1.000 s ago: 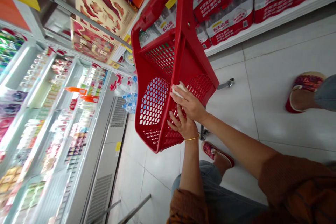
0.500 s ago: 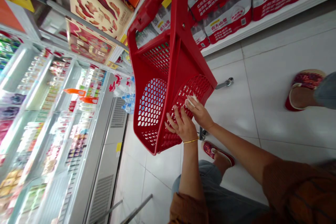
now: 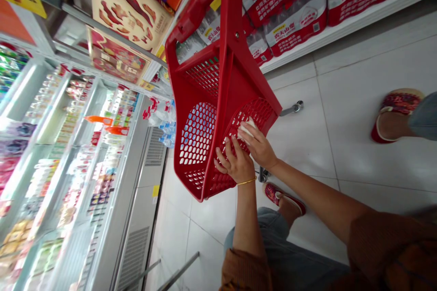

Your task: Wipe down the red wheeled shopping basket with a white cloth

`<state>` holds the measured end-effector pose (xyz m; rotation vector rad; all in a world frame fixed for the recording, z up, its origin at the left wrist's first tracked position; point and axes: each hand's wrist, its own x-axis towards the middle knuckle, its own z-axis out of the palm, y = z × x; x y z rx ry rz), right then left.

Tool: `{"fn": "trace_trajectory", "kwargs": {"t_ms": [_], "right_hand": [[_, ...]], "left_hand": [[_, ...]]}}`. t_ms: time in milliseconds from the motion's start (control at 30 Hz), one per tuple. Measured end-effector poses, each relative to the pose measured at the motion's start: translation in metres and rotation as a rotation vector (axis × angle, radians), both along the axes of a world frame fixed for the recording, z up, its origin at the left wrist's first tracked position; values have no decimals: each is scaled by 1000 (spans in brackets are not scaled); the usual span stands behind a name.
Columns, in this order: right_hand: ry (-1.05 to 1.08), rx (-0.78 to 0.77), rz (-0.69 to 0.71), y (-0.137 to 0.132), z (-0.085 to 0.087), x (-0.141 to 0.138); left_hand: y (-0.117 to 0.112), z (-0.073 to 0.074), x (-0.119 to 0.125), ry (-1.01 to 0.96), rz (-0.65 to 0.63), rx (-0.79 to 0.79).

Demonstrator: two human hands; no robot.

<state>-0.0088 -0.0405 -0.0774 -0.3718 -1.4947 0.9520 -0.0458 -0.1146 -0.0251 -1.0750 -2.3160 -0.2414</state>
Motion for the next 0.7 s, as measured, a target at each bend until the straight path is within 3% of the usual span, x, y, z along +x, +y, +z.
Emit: {"fn": "trace_trajectory", "kwargs": {"t_ms": [133, 233, 367, 700], "right_hand": [[-2, 99, 5, 21, 33, -10], [-67, 164, 58, 31, 36, -19], [-93, 131, 71, 30, 17, -21], [-87, -27, 39, -8, -52, -18]], "left_hand": [[3, -2, 0, 13, -3, 34], [6, 0, 3, 9, 14, 43], [11, 2, 7, 15, 49, 41], [6, -2, -6, 9, 62, 86]]}}
